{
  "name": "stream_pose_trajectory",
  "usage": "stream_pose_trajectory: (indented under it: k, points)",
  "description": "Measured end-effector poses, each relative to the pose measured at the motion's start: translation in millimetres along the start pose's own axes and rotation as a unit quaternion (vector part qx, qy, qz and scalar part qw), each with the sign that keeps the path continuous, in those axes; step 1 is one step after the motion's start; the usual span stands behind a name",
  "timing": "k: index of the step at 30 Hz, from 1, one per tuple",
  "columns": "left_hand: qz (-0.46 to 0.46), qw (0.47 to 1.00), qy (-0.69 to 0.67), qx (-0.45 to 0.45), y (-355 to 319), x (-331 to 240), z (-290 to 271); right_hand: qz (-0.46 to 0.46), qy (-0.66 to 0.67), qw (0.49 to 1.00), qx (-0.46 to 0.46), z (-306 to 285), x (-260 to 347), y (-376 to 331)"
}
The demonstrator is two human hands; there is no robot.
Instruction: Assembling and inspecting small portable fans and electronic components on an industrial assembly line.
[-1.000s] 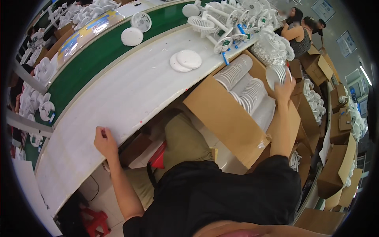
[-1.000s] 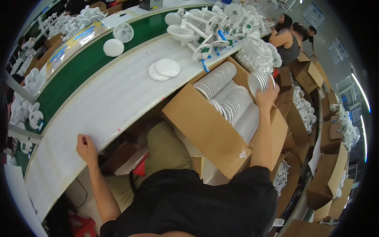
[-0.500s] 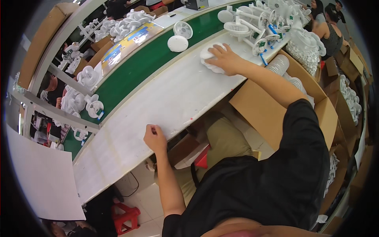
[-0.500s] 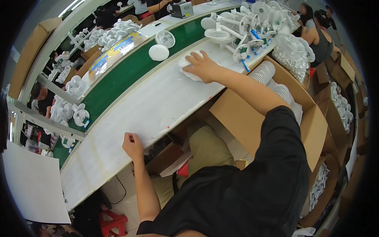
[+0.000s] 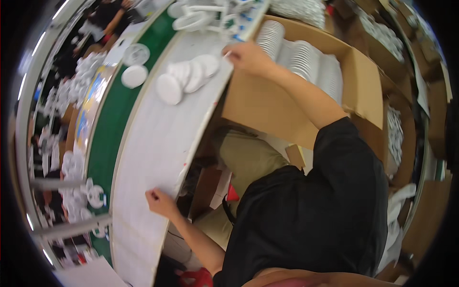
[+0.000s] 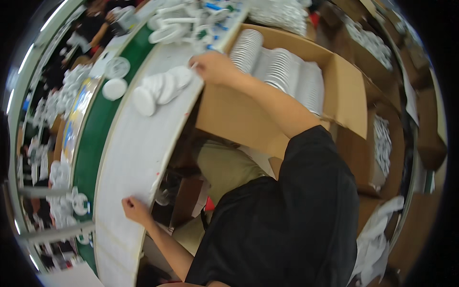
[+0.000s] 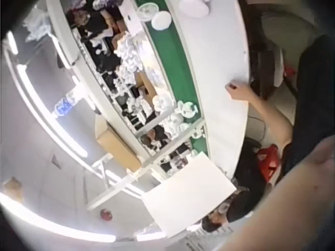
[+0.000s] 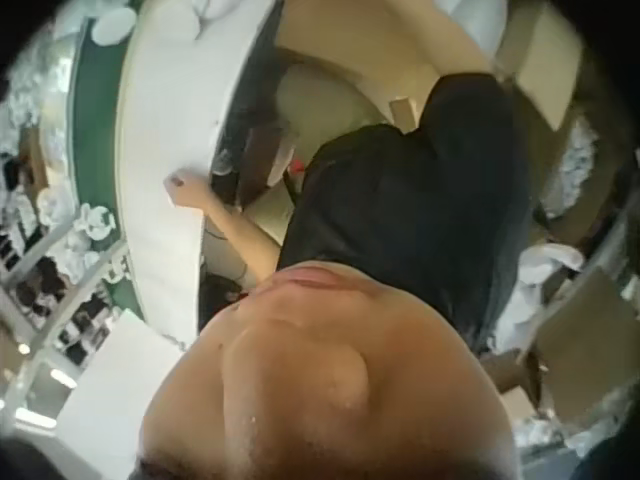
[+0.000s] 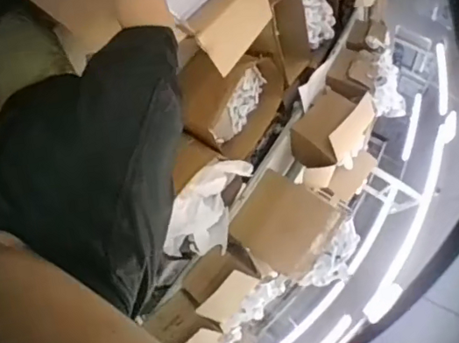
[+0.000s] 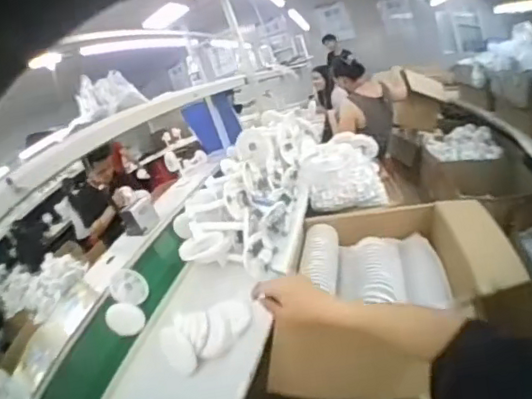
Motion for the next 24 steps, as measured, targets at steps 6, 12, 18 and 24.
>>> stream_pose_trajectory:
  k: [6,12,18,24]
  points:
    - [-0.042,0.999,-0.017,-0.011,35,19,-45,0.327,-0.154,0.921,-0.146,-94,-218,-94]
    - [-0.011,0.999,0.042,-0.023,52,46,-73,0.361,-0.161,0.917,-0.063,-42,-281,-114]
    - [-0.027,0.999,0.039,-0.023,50,58,-95,0.36,-0.097,0.914,0.161,-28,-197,-98]
    - [-0.043,0.999,0.024,-0.016,33,40,-80,0.362,-0.128,0.913,0.139,-39,-236,-130]
Point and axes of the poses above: each hand's wrist, its own y-axis towards the middle knuckle, its own z-axis out of the palm, x = y × z, the point moved 4 cm from there along y, towards the middle knuckle, and after that the axes turned 1 degree about -y, right-handed, at the moved point
